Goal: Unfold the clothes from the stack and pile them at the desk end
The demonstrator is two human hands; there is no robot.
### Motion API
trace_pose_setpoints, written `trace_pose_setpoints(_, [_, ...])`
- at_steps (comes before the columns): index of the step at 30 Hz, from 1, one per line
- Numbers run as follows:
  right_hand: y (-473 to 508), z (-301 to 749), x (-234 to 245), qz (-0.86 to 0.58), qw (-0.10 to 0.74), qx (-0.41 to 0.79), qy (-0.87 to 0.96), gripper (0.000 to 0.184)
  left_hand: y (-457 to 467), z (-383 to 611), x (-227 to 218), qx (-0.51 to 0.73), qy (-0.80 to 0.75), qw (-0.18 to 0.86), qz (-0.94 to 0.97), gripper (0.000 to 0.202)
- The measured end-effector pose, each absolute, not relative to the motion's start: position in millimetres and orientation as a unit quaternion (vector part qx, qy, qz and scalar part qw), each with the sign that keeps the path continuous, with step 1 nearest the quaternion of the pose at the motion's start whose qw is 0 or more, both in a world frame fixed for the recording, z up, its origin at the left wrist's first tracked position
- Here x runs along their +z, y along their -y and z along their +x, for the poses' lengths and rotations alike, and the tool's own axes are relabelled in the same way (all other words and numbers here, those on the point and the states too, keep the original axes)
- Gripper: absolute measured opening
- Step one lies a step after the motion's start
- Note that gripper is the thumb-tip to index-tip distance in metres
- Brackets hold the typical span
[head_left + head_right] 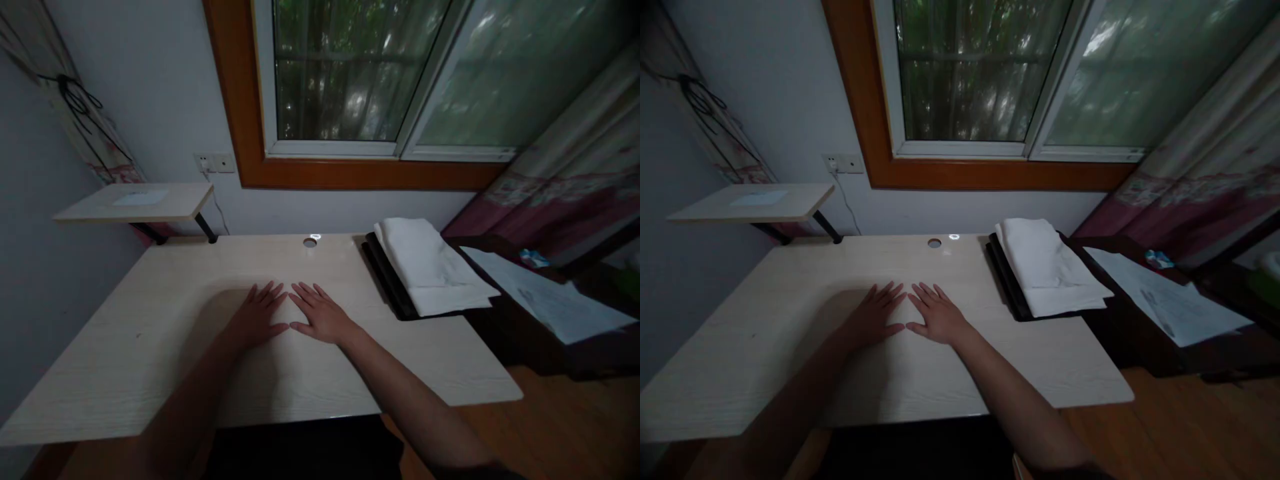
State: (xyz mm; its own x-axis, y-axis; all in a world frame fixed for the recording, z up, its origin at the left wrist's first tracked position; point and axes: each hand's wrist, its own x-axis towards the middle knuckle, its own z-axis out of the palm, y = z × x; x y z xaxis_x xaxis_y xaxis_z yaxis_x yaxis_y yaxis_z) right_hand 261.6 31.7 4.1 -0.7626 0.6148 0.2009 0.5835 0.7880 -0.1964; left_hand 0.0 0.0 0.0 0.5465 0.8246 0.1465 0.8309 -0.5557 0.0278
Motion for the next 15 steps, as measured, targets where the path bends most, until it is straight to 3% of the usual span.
trace_pose_setpoints(15, [-31.2,262.5,9.1,-0.318,0.138,0.075,0.935,0.076,-0.5,-0.2,0.1,-0.065,0.475,0.014,-0.878,0.075])
